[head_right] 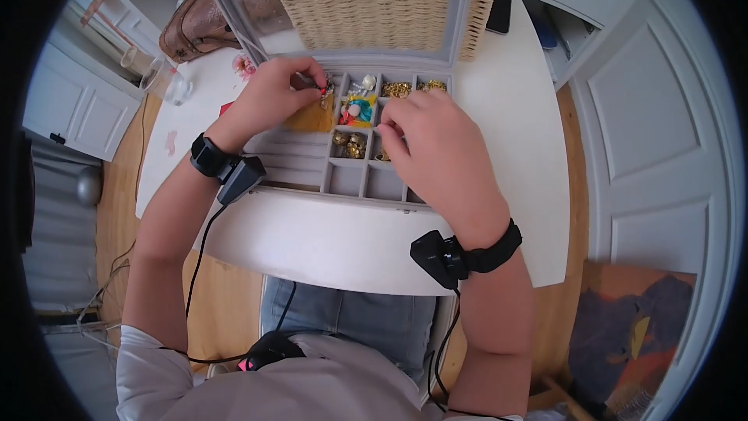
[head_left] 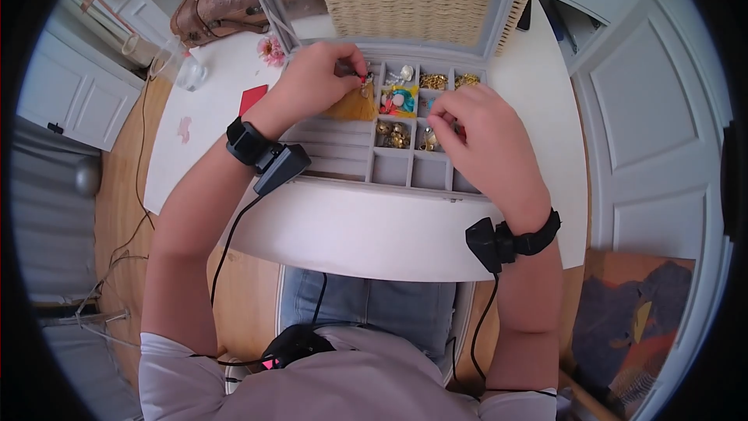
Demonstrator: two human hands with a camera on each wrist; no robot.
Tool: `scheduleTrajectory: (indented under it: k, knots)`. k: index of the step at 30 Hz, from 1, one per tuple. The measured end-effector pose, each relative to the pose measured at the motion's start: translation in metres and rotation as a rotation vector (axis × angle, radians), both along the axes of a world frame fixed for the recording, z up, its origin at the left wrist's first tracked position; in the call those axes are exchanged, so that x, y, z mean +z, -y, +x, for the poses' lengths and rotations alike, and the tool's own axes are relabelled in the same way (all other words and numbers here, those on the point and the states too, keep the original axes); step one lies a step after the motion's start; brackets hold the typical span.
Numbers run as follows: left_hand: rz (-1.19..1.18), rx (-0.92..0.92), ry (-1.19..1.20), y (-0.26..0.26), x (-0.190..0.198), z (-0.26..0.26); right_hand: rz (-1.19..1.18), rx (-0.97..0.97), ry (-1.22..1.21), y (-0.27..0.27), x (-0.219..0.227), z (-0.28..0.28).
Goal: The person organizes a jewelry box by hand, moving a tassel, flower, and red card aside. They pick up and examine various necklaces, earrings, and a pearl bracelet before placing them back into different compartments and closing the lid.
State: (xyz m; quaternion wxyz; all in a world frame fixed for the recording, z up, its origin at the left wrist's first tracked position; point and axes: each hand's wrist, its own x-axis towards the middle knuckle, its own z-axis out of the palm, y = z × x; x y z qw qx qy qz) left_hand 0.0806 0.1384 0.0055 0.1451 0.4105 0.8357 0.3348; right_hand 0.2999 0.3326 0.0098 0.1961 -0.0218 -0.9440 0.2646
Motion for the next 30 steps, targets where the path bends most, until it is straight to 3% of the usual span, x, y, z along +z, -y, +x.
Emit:
scheduleTrajectory:
  k: [5, 9, 12, 13, 18, 23, 26, 27, 30]
  knots:
    - [0.148, -0.055, -0.299, 0.017, 0.006, -0.009, -0.017, 0.015, 0.001, -0.001, -0.003, -0.002]
    - [0.293, 0.118, -0.017, 0.071, 0.009, -0.069, -0.027, 0.038, -0.048, 0.001, 0.001, -0.004]
    - [0.276, 0.05, -0.248, 0.096, -0.005, -0.071, -0.049, 0.043, -0.118, 0.009, -0.002, -0.005]
    - [0.268, -0.053, -0.277, 0.102, -0.009, -0.068, -0.03, 0.053, -0.091, 0.011, 0.001, -0.005]
    - [0.184, -0.001, -0.107, 0.111, -0.031, -0.048, 0.032, 0.111, -0.038, 0.018, -0.001, -0.009]
    - [0.423, 0.074, -0.142, 0.135, -0.028, -0.072, 0.031, 0.115, -0.03, 0.022, 0.001, -0.013]
    - [0.404, 0.261, -0.355, 0.145, -0.031, -0.089, 0.06, 0.112, 0.014, 0.025, 0.003, -0.013]
    - [0.275, 0.199, -0.413, 0.153, -0.035, -0.099, 0.054, 0.118, 0.026, 0.027, 0.003, -0.013]
    - [0.239, 0.123, -0.43, 0.149, -0.046, -0.099, 0.096, 0.145, 0.019, 0.03, 0.006, -0.012]
